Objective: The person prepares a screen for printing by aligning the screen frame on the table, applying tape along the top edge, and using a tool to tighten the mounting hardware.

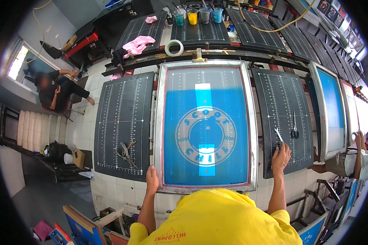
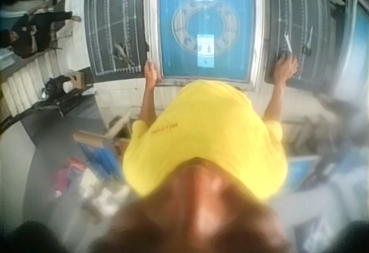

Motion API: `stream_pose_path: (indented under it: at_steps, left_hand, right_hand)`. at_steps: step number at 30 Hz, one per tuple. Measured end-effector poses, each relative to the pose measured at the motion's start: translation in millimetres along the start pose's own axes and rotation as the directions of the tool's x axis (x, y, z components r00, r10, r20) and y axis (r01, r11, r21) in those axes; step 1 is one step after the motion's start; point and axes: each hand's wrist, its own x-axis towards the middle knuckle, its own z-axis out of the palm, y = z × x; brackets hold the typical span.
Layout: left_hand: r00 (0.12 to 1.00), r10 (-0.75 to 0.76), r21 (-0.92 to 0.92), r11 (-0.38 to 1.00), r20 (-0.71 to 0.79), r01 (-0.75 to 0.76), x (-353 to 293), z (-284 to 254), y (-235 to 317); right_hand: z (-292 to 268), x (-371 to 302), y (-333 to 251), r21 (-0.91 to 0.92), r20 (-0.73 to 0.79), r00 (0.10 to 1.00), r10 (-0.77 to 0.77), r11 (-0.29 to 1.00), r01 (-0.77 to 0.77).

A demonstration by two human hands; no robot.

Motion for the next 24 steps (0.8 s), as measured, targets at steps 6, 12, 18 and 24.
stream_pose_path:
  at_steps: [6, 12, 18, 24]
  left_hand:
    - [0.996, -0.085, 0.017, 0.996, 0.036, 0.085, -0.7, -1.7, 5.5]
    - [0.994, -0.110, 0.006, 0.994, -0.007, 0.110, -3.6, -0.1, -4.2]
    - [0.993, -0.113, -0.019, 0.993, -0.033, 0.113, -5.6, 0.0, 11.9]
    - [0.993, -0.122, -0.015, 0.992, 0.004, 0.122, -4.6, -1.3, 20.1]
  right_hand:
    - [8.8, 15.2, 18.4, -0.033, 0.031, 0.999, 0.020, 0.999, -0.019]
    - [12.5, 26.9, 34.0, 0.001, -0.012, 1.000, 0.025, 1.000, -0.025]
    - [10.3, 34.5, 38.3, 0.023, 0.111, 0.994, 0.023, 0.999, -0.025]
    - [29.9, 42.0, 51.4, 0.303, 0.152, 0.988, 0.020, 0.951, -0.066]
